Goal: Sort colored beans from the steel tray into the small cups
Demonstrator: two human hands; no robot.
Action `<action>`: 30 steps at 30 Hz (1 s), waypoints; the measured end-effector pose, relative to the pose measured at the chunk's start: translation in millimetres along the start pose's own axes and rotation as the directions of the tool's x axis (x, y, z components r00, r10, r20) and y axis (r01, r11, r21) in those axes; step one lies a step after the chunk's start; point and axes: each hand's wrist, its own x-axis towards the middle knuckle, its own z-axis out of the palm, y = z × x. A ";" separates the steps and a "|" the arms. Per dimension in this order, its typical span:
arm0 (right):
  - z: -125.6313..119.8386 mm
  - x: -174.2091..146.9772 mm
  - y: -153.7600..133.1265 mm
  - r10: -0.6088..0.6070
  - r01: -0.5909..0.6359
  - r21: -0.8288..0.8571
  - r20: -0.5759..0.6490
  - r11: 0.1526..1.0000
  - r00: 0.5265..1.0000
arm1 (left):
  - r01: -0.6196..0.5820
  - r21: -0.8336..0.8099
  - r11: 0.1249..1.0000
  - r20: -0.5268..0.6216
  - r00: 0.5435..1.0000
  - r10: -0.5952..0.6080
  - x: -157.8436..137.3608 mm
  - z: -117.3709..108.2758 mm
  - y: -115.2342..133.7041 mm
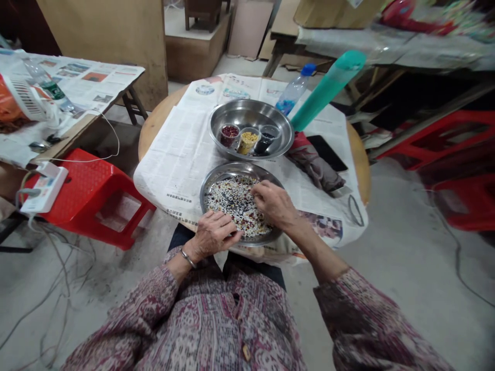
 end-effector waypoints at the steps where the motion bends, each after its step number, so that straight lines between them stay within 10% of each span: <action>1: 0.3 0.8 1.6 0.037 -0.037 -0.004 -0.039 0.999 0.999 | 0.001 0.000 1.000 0.000 1.000 -0.001 0.1 0.0 0.2; 16: -12.3 -20.5 -30.1 -0.191 0.131 0.322 0.162 0.938 0.968 | -0.020 0.023 1.000 -0.012 1.000 0.021 1.7 -4.4 1.5; 22: -29.6 -41.1 -24.4 -0.243 0.128 0.281 0.426 0.951 0.871 | -0.034 0.021 0.999 0.042 0.999 0.033 4.4 -9.3 3.3; 30: -7.7 -19.7 -15.0 0.086 -0.085 -0.095 0.012 0.992 0.996 | -0.019 0.012 1.000 0.045 0.999 0.018 7.1 -13.9 6.2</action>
